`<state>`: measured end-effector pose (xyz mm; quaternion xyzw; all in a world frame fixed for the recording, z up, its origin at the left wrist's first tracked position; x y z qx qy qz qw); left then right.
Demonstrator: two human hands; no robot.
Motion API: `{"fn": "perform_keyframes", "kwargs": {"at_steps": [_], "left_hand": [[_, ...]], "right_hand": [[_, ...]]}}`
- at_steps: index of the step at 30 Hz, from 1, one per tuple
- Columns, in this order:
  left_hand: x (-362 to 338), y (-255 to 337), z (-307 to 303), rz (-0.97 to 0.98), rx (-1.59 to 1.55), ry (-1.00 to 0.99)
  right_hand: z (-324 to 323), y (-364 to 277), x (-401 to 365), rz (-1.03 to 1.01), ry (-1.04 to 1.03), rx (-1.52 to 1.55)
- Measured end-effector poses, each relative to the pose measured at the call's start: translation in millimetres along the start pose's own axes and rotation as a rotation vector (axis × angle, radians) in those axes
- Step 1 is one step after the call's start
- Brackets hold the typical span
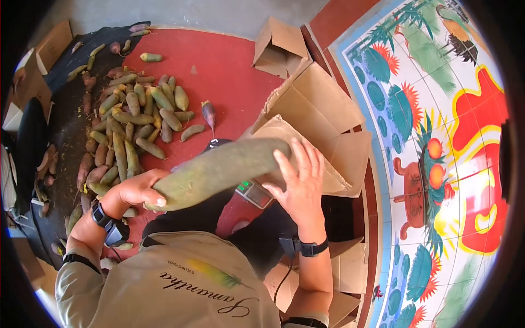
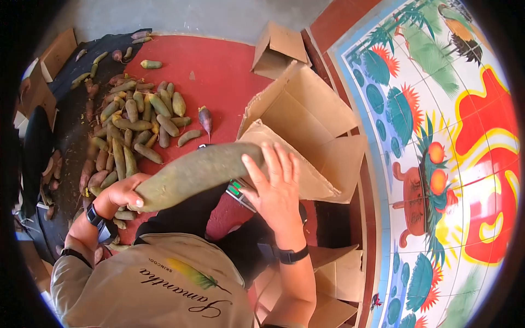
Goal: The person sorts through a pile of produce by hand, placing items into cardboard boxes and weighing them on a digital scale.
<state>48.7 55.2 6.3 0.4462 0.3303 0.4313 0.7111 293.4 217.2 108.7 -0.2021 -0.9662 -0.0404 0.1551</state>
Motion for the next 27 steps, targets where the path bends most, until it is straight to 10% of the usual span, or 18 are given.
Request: {"fn": "perform_keyframes", "kwargs": {"at_steps": [6,13,18,22,27], "left_hand": [[27,6,10,-0.192,0.205,-0.233],[45,21,-9,0.108,0.16,-0.292],[28,-21,-62,0.066,0.254,0.195],[-18,-115,-121,-0.268,0.899,0.585],[-80,-214,-156,-0.684,0.757,0.715]], "right_hand": [[9,8,-26,-0.057,-0.028,0.013],[-24,33,-43,0.09,0.182,-0.17],[-47,75,-54,0.49,0.233,-0.235],[-44,104,-60,0.539,0.285,-0.262],[-33,137,-49,0.637,0.187,-0.171]]}}
Point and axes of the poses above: each hand's wrist, its own x-axis towards the middle knuckle, its own z-axis out of the palm, y = z × x, the point moved 3 cm from there along x, towards the middle knuckle, and after that the axes turned 11 degrees about -y, right-handed, at the moved point
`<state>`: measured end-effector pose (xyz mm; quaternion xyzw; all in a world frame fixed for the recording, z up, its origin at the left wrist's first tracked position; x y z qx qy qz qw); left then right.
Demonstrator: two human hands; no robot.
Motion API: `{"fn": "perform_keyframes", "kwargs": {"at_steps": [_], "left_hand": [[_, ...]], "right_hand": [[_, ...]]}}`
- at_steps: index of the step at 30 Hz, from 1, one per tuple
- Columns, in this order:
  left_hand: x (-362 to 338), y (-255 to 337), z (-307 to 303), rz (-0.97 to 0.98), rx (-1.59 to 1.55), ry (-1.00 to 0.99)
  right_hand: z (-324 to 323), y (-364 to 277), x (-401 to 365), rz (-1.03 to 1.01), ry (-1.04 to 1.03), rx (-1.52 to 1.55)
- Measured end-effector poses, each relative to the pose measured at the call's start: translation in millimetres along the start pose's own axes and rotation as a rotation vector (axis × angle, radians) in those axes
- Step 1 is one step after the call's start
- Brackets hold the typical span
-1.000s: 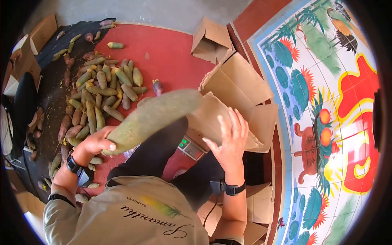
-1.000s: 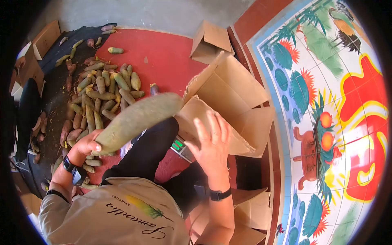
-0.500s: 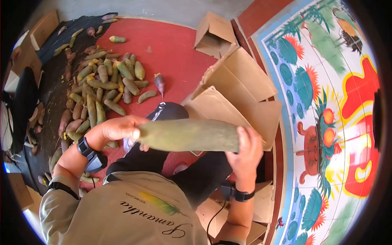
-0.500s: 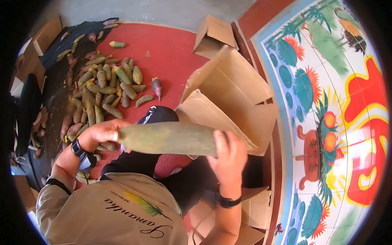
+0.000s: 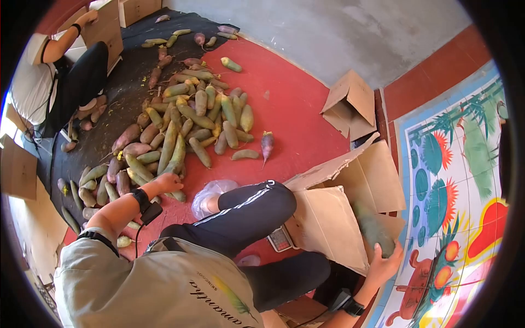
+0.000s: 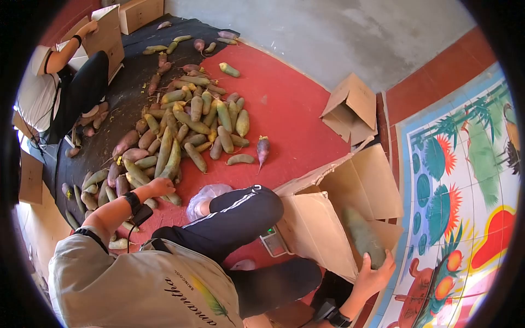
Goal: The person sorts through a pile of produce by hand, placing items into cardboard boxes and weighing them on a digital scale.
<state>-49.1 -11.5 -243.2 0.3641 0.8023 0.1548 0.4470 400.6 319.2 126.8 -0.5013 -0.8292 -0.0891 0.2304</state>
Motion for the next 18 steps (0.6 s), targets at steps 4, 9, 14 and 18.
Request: {"fn": "perform_keyframes", "kwargs": {"at_steps": [4,9,14,18], "left_hand": [[14,-58,27,-0.151,0.05,-0.037],[7,-65,28,-0.216,0.033,0.068],[-5,-53,23,-0.301,0.018,0.117],[7,-55,30,-0.265,0.054,0.19]], "right_hand": [[30,20,18,-0.025,-0.218,-0.116],[69,51,28,0.063,-0.573,0.029],[75,57,33,0.072,-0.59,0.127],[85,71,32,0.133,-0.528,0.281]]}}
Point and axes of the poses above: each hand's wrist, its own x-axis towards the middle knuckle, its own z-axis out of the palm, y = z × x, the point moved 3 cm from there along x, towards the middle knuckle, and after that the axes turned 11 degrees about -y, right-handed, at the moved point
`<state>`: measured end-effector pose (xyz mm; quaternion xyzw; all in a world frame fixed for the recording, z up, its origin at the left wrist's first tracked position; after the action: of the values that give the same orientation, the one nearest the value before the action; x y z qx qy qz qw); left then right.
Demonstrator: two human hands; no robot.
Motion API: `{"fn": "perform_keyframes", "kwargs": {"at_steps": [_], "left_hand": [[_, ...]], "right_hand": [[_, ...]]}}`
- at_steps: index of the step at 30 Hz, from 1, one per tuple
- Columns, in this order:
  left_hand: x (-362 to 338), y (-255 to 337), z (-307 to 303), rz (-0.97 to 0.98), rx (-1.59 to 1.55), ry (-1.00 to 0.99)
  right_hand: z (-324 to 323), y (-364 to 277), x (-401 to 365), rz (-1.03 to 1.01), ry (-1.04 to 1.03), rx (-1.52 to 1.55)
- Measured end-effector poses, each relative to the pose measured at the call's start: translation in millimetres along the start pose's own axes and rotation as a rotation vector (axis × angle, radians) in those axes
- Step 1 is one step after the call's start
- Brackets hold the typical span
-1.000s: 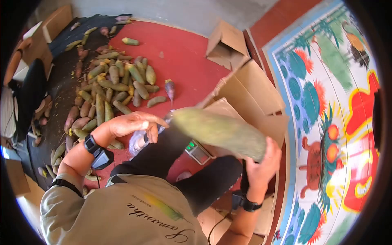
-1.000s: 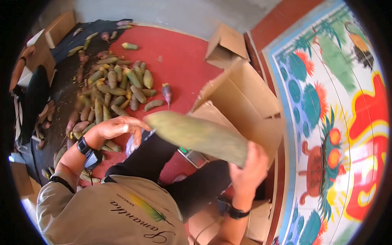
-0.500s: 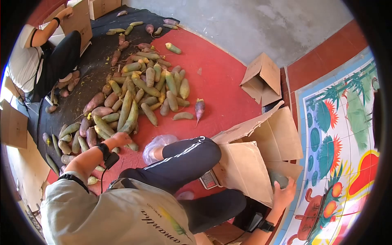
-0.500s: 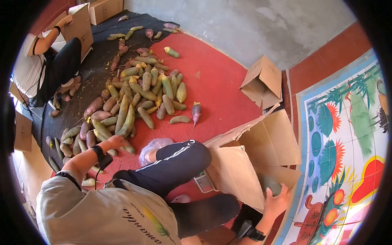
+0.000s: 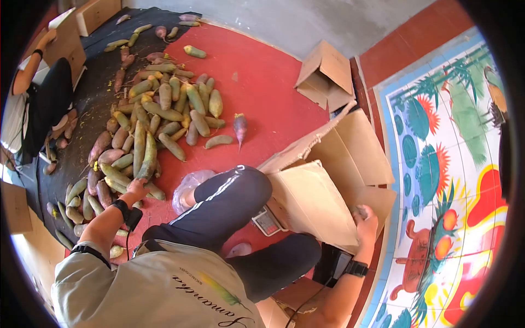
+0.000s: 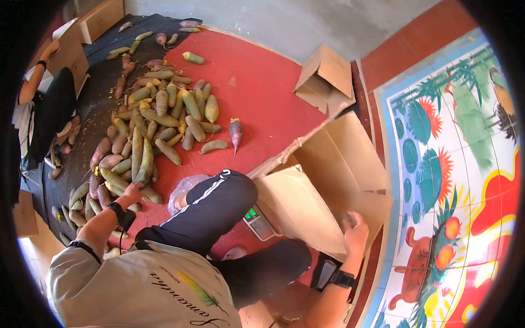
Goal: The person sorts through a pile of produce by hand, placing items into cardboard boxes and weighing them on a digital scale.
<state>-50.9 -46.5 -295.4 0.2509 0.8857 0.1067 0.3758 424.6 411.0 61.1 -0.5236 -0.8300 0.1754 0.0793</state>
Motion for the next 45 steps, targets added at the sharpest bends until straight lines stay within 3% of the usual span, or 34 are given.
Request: {"fn": "perform_keyframes", "kwargs": {"at_steps": [1,3,6,9,15,19,21,22,24,28,30,33,35,37,38,39,41,45], "left_hand": [[-2,5,-2,0.001,0.016,0.027],[-4,19,-8,0.018,0.023,-0.022],[2,25,-8,0.134,-0.146,-0.052],[8,29,-9,0.195,-0.1,-0.039],[23,15,-10,0.266,-0.26,-0.04],[23,0,-6,0.221,-0.328,-0.052],[5,13,-14,0.247,-0.308,-0.068],[3,15,-15,0.239,-0.314,-0.055],[1,16,-18,0.228,0.0,-0.089],[13,-7,-8,0.231,-0.025,-0.081],[42,-41,16,0.414,0.068,-0.09],[-26,1,-21,0.21,-0.063,-0.096],[-23,-18,-18,0.192,-0.129,-0.087],[-17,-31,-8,0.563,0.547,-0.025],[-16,-41,-6,0.386,0.217,-0.068],[-15,-45,-1,0.518,0.685,-0.039],[-29,-54,-5,0.186,-0.01,-0.007],[-37,-69,4,0.091,-0.115,0.001]], "right_hand": [[-2,9,0,0.052,0.034,0.09],[-4,-4,-9,-0.105,0.231,-0.09],[-1,-34,-23,-0.02,0.337,-0.269],[-5,-44,-32,0.026,0.475,-0.245],[-13,-62,-56,-0.169,0.726,-0.125],[-9,-64,-79,-0.142,0.761,-0.048],[-7,-55,-92,-0.088,0.873,0.014],[-5,-48,-96,-0.061,0.877,0.02],[0,-39,-103,-0.048,0.89,-0.016],[13,-30,-113,-0.023,0.901,0.026],[20,-24,-116,-0.029,0.921,0.047],[26,-24,-118,-0.064,0.909,0.079],[30,-27,-119,-0.092,0.863,0.115],[33,-36,-122,-0.126,0.835,0.142],[34,-42,-124,-0.148,0.806,0.154],[34,-47,-125,-0.169,0.776,0.167],[36,-56,-128,-0.225,0.738,0.155],[47,-63,-132,-0.267,0.636,0.068]]}}
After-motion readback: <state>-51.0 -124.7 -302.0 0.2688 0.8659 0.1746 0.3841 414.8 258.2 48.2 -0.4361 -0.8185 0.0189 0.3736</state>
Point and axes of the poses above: each hand's wrist, its own x-axis towards the middle knuckle, its own z-axis out of the palm, y = z × x, the point moved 3 cm from there along x, towards the middle knuckle, and after that the axes turned 11 degrees about -y, right-handed, at the moved point
